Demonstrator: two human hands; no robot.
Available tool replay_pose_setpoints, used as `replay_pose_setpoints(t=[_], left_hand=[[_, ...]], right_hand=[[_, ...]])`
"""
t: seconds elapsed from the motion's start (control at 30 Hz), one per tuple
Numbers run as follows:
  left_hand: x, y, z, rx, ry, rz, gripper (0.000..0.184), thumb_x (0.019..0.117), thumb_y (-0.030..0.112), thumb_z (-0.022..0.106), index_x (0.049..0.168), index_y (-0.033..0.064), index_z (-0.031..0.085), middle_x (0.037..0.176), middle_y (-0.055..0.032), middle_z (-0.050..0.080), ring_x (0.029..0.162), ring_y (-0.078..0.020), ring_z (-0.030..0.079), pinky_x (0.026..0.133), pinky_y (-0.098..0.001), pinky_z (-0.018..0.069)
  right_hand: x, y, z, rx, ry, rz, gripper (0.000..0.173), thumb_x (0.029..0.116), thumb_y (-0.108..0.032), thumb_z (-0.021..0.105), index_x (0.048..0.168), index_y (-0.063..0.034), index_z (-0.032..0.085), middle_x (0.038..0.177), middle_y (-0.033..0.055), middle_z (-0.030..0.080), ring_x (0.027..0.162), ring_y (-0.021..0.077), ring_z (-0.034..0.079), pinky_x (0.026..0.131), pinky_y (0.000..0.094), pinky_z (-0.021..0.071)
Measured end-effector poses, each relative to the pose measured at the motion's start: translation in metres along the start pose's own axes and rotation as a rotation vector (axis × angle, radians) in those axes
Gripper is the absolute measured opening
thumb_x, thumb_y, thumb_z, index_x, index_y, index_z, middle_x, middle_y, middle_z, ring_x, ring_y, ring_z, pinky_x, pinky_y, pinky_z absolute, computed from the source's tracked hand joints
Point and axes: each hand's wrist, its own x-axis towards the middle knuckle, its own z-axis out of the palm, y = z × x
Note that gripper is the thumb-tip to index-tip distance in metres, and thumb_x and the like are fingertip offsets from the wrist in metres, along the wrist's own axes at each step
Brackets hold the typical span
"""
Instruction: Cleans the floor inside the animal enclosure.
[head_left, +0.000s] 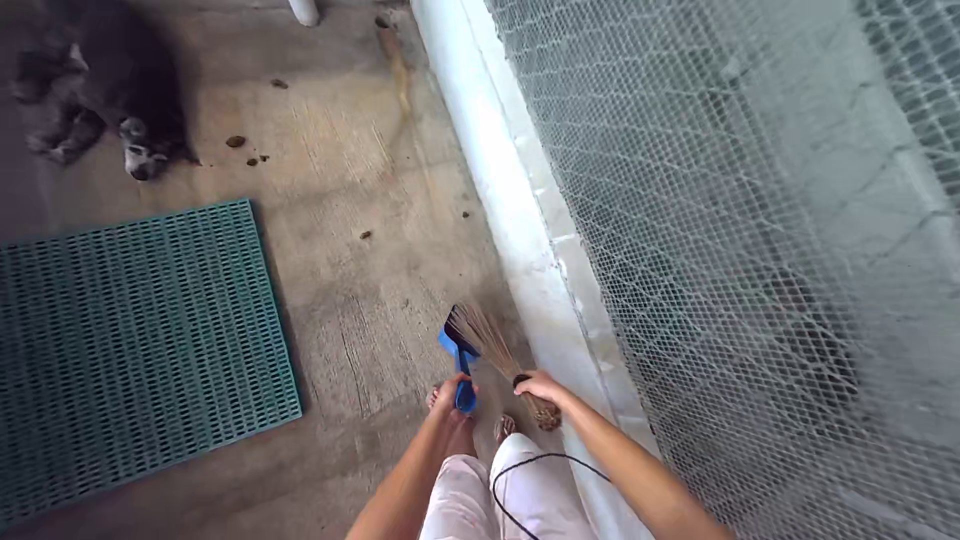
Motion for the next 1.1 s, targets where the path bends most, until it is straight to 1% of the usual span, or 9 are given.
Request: replay_pose_setpoints(t=[0.17,0.33,0.43,0.5,0.57,0.67,0.83,0.97,1.1], left_hand=[[-0.013,0.062,0.011,-0.036,0.037,0.112,0.009,0.1028,0.008,0.041,0.107,0.0032,0.048,0.065,-0.0064,0.056,0.049,-0.0122,0.058,0.047,-0.0243,0.0520],[0.012,0.152,0.062,-0.047,0.072,0.173,0.010,0.1047,0.010,0.043,0.111,0.0037,0.047,0.068,-0.0064,0.054,0.050,-0.0128,0.055,0.048,-0.0255,0.0516],[0.033,0.211,0.100,-0.125,0.096,0.208,0.013,0.1053,0.012,0.044,0.114,0.0029,0.048,0.068,-0.0078,0.057,0.049,-0.0133,0.057,0.047,-0.0256,0.0516],[0.045,0.247,0.126,-0.164,0.095,0.214,0.013,0.1051,0.013,0.045,0.113,0.0033,0.048,0.068,-0.0079,0.057,0.049,-0.0128,0.056,0.047,-0.0251,0.0509],[0.055,0.280,0.149,-0.237,0.084,0.220,0.012,0.1044,0.012,0.046,0.113,0.0039,0.048,0.071,-0.0079,0.057,0.051,-0.0125,0.056,0.048,-0.0251,0.0510],[0.069,0.316,0.165,-0.366,0.090,0.223,0.011,0.1024,0.009,0.045,0.112,0.0047,0.047,0.076,-0.0086,0.057,0.051,-0.0121,0.056,0.047,-0.0246,0.0515],[0.072,0.333,0.160,-0.352,0.099,0.180,0.011,0.1034,0.010,0.044,0.112,0.0045,0.048,0.075,-0.0082,0.057,0.052,-0.0121,0.056,0.048,-0.0238,0.0516],[0.068,0.324,0.142,-0.336,0.075,0.157,0.011,0.1043,0.010,0.041,0.109,0.0037,0.049,0.068,-0.0068,0.056,0.050,-0.0115,0.057,0.047,-0.0231,0.0521],[0.057,0.320,0.099,-0.402,0.065,0.138,0.013,0.1042,0.010,0.040,0.108,0.0033,0.050,0.069,-0.0074,0.058,0.050,-0.0110,0.059,0.046,-0.0215,0.0519]], right_hand=[[-0.034,-0.091,-0.091,-0.182,0.175,-0.140,0.071,0.0863,-0.020,0.082,0.147,0.0001,0.050,0.138,0.0277,0.059,0.131,0.0411,0.056,0.111,0.0587,0.0423],[0.059,-0.196,-0.177,-0.191,0.292,-0.190,0.081,0.0924,-0.017,0.076,0.158,-0.0032,0.030,0.142,0.0307,0.055,0.133,0.0433,0.054,0.110,0.0581,0.0435],[0.132,-0.242,-0.198,-0.152,0.282,-0.175,0.084,0.0938,-0.022,0.076,0.160,-0.0028,0.028,0.149,0.0297,0.050,0.140,0.0419,0.048,0.116,0.0568,0.0383],[0.157,-0.264,-0.190,-0.125,0.233,-0.167,0.087,0.0855,-0.022,0.084,0.155,0.0003,0.038,0.146,0.0300,0.052,0.138,0.0423,0.050,0.115,0.0577,0.0394],[0.161,-0.275,-0.178,-0.161,0.135,-0.159,0.080,0.0816,-0.014,0.084,0.150,0.0011,0.045,0.143,0.0299,0.055,0.135,0.0429,0.052,0.113,0.0595,0.0412],[0.137,-0.280,-0.192,-0.212,-0.040,-0.163,0.086,0.0822,-0.008,0.082,0.156,0.0002,0.038,0.148,0.0296,0.050,0.139,0.0420,0.048,0.116,0.0578,0.0381],[0.090,-0.305,-0.264,-0.152,-0.054,-0.131,0.087,0.0804,-0.002,0.081,0.157,-0.0033,0.040,0.147,0.0263,0.053,0.135,0.0386,0.054,0.112,0.0538,0.0429],[0.135,-0.334,-0.234,-0.153,0.073,-0.116,0.081,0.0812,-0.008,0.082,0.152,0.0009,0.044,0.144,0.0279,0.054,0.136,0.0394,0.052,0.113,0.0557,0.0411],[0.136,-0.364,-0.184,-0.318,-0.142,-0.117,0.075,0.0861,-0.009,0.079,0.152,0.0009,0.044,0.147,0.0279,0.052,0.139,0.0394,0.049,0.115,0.0558,0.0385]])
